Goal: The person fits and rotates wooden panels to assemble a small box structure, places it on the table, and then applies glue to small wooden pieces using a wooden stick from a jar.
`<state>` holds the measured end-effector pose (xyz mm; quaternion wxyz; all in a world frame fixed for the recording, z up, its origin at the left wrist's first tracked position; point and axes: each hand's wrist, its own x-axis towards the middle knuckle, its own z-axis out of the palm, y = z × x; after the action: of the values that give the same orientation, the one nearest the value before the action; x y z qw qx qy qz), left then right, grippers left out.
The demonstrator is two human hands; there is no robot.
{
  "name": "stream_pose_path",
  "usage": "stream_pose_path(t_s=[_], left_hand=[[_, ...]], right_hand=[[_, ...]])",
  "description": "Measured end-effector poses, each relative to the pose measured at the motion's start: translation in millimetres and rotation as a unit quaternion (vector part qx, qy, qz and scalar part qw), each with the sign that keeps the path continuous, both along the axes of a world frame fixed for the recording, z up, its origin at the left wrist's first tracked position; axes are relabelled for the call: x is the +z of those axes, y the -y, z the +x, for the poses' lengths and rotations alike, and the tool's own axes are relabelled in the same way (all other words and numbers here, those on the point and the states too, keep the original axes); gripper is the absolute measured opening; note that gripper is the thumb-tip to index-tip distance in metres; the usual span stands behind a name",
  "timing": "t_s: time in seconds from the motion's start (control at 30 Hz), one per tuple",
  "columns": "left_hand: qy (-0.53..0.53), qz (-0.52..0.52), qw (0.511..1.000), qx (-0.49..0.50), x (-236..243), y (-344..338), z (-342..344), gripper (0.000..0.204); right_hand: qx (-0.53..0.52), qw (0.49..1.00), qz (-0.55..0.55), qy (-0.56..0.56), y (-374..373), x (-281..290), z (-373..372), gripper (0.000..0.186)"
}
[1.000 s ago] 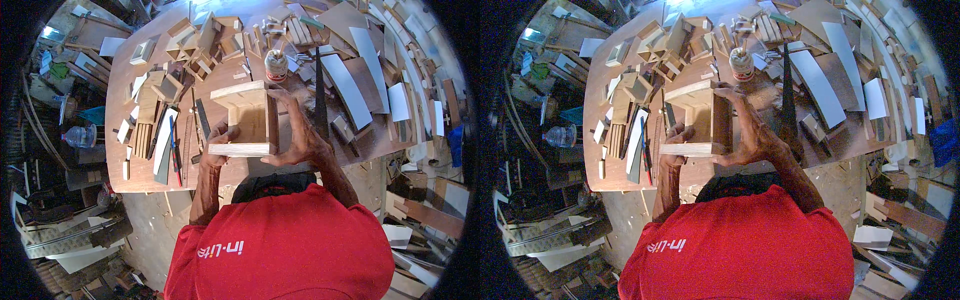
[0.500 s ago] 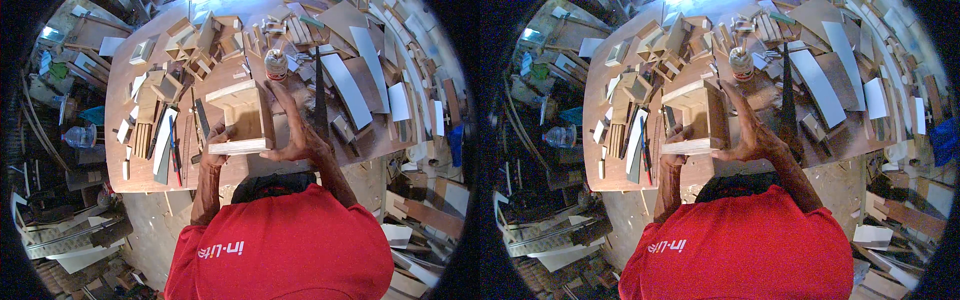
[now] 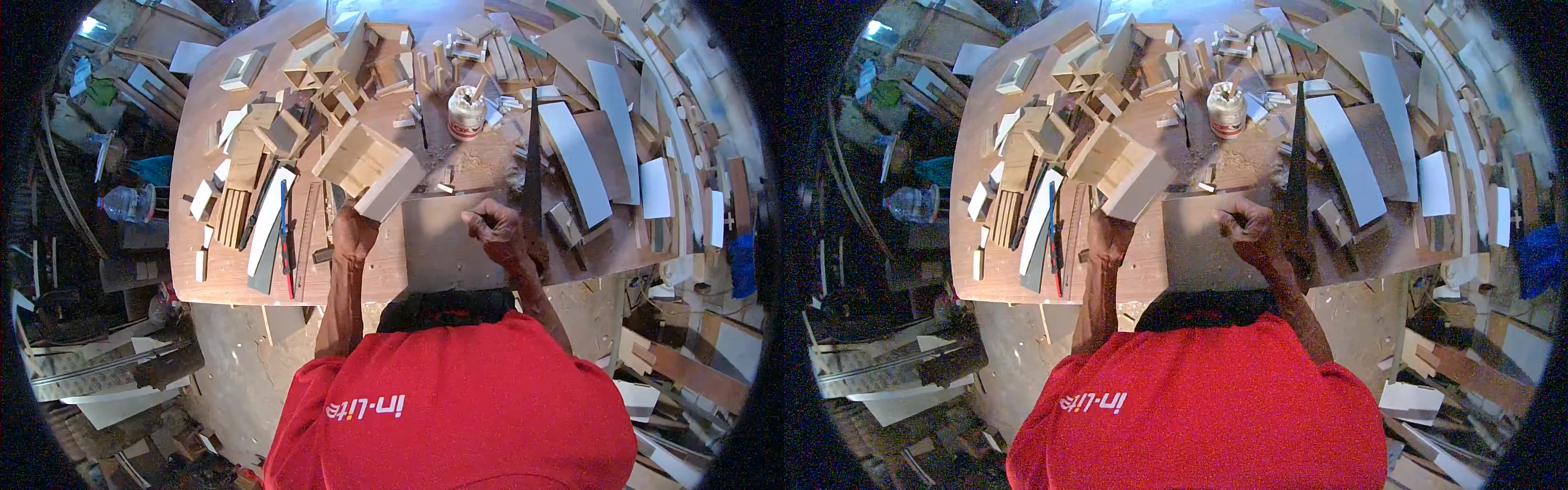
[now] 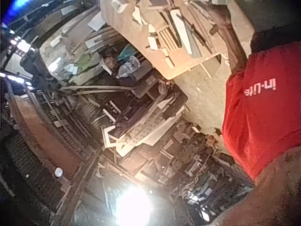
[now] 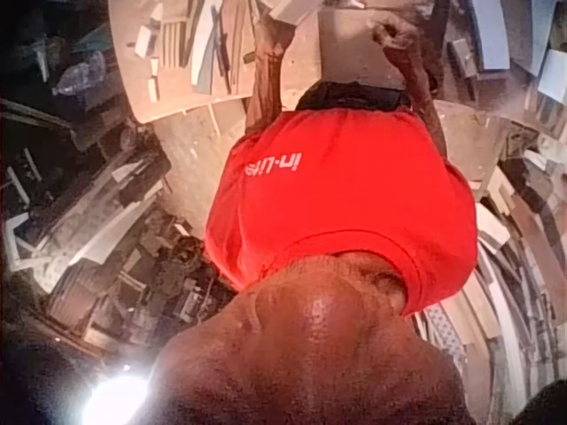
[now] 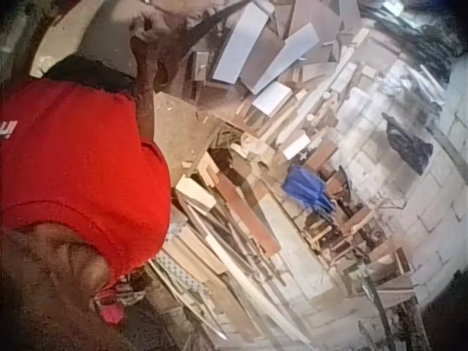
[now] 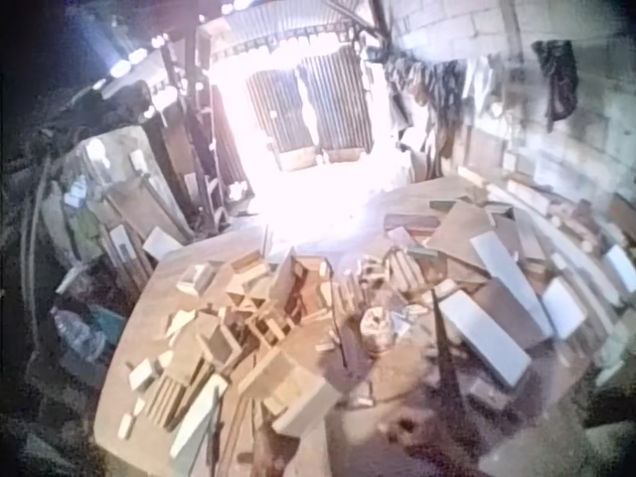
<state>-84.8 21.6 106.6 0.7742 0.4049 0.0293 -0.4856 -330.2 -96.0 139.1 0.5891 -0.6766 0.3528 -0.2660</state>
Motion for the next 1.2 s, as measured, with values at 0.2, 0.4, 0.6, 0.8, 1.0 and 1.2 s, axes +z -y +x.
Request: stream_pose_path(t_s=[0.2,0.4,0.6,0.8,1.0,1.2], left_hand=[[-0.031,-0.035,0.999,-0.006,-40.8,25.2,17.2,0.029],[-0.061,0.025,0.996,0.054,-70.1,51.3,20.2,0.023],[-0.052,0.028,0.995,0.083,-90.9,64.4,25.8,0.028],[-0.055,0.015,0.994,0.089,-98.5,73.8,28.3,0.018],[-0.062,0.002,0.992,0.111,-112.7,79.9,28.3,0.016],[-0.036,0.039,0.986,0.16,-115.4,87.7,25.4,0.015]], right_hand=[[-0.02,0.992,-0.074,-0.096,-3.6,-14.8,6.9,0.032],[-0.031,0.988,-0.028,-0.148,-5.6,-14.3,10.4,0.032],[0.004,0.989,0.099,-0.112,-10.4,-26.9,8.9,0.02],[0.017,0.992,0.101,-0.079,-13.8,-40.2,12.2,0.014],[0.007,0.989,0.127,-0.073,-16.1,-37.6,16.1,0.015],[0.047,0.988,-0.002,-0.15,-16.4,-41.7,9.4,0.011]])
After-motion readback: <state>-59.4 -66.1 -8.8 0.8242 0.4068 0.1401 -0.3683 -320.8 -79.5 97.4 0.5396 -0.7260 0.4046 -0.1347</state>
